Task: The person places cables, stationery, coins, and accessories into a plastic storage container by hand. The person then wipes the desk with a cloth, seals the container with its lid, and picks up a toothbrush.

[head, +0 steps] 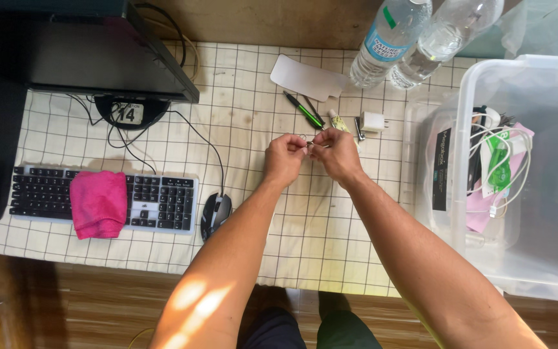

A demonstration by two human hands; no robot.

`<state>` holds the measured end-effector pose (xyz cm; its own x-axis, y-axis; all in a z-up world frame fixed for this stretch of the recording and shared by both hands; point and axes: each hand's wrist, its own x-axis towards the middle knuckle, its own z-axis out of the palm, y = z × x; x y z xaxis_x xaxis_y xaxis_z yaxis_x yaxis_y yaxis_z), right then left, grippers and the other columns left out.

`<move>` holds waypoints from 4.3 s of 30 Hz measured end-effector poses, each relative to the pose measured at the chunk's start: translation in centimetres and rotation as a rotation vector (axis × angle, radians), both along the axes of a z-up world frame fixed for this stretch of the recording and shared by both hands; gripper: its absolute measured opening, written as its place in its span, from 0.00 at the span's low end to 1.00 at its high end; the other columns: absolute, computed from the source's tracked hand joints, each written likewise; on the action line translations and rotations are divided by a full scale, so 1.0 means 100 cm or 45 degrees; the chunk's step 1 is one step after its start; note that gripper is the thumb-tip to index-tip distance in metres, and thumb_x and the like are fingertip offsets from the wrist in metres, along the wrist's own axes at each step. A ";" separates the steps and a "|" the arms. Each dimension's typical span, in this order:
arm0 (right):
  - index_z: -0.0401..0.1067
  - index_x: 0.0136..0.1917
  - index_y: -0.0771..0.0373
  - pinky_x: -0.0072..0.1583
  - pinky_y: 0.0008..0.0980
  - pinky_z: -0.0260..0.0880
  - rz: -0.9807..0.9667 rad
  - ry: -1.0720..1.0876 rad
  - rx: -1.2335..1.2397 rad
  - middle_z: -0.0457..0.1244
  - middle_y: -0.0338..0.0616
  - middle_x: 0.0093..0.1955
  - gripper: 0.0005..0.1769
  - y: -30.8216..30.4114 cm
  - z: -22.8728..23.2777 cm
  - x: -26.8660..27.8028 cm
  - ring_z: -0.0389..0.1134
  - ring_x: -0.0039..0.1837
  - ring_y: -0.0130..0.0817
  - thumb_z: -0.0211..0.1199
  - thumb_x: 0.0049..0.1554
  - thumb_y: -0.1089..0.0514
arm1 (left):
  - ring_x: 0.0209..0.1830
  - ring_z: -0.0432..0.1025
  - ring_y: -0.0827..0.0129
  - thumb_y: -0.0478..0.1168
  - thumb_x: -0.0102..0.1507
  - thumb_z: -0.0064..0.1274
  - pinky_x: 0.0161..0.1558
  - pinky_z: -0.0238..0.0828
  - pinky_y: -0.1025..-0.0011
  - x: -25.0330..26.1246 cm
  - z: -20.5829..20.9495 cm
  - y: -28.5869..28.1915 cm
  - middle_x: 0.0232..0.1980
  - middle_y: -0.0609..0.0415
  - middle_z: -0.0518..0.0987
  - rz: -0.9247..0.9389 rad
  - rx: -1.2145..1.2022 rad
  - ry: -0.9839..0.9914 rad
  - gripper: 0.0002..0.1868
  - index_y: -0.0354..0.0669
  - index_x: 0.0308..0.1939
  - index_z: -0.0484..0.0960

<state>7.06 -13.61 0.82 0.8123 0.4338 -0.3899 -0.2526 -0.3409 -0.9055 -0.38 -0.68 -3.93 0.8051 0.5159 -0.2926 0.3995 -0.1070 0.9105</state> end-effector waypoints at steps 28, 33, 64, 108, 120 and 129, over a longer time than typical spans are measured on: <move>0.79 0.56 0.69 0.49 0.27 0.74 -0.253 -0.918 -0.175 0.73 0.44 0.46 0.11 -0.148 0.176 0.046 0.73 0.46 0.25 0.64 0.60 0.66 | 0.33 0.80 0.74 0.43 0.62 0.61 0.38 0.77 0.72 0.086 0.193 -0.099 0.34 0.56 0.87 -0.363 0.105 -0.531 0.09 0.41 0.40 0.87; 0.81 0.55 0.65 0.48 0.31 0.72 -0.389 -0.964 -0.479 0.71 0.48 0.42 0.11 -0.215 0.177 0.049 0.72 0.42 0.30 0.68 0.59 0.62 | 0.34 0.80 0.71 0.43 0.60 0.61 0.41 0.78 0.70 0.087 0.211 -0.131 0.38 0.57 0.86 -0.508 0.214 -0.545 0.08 0.45 0.40 0.87; 0.80 0.51 0.66 0.48 0.33 0.73 -0.119 -0.886 -0.394 0.72 0.48 0.40 0.12 -0.119 0.187 0.020 0.73 0.41 0.34 0.68 0.54 0.61 | 0.50 0.74 0.57 0.40 0.60 0.62 0.53 0.71 0.60 0.070 0.177 -0.079 0.44 0.53 0.80 -0.465 0.665 -0.592 0.05 0.46 0.36 0.85; 0.79 0.41 0.60 0.53 0.49 0.71 0.148 -0.619 -0.727 0.69 0.51 0.48 0.03 0.010 -0.010 -0.025 0.71 0.50 0.52 0.66 0.51 0.61 | 0.50 0.75 0.53 0.34 0.60 0.57 0.49 0.74 0.57 0.016 0.042 0.003 0.48 0.50 0.78 -0.475 0.774 0.302 0.03 0.44 0.36 0.79; 0.78 0.43 0.63 0.49 0.46 0.72 -0.087 -0.788 -0.567 0.71 0.53 0.41 0.04 -0.008 0.066 0.003 0.73 0.46 0.53 0.66 0.54 0.60 | 0.41 0.78 0.51 0.36 0.60 0.58 0.39 0.73 0.53 0.049 0.126 -0.018 0.37 0.52 0.84 -0.330 0.586 0.016 0.05 0.45 0.38 0.78; 0.77 0.42 0.66 0.45 0.35 0.74 -0.299 -1.038 -0.333 0.72 0.50 0.38 0.06 -0.054 0.156 0.038 0.75 0.40 0.38 0.68 0.55 0.60 | 0.41 0.79 0.54 0.38 0.61 0.59 0.39 0.74 0.58 0.087 0.192 -0.065 0.41 0.54 0.83 -0.217 0.559 -0.524 0.04 0.46 0.38 0.80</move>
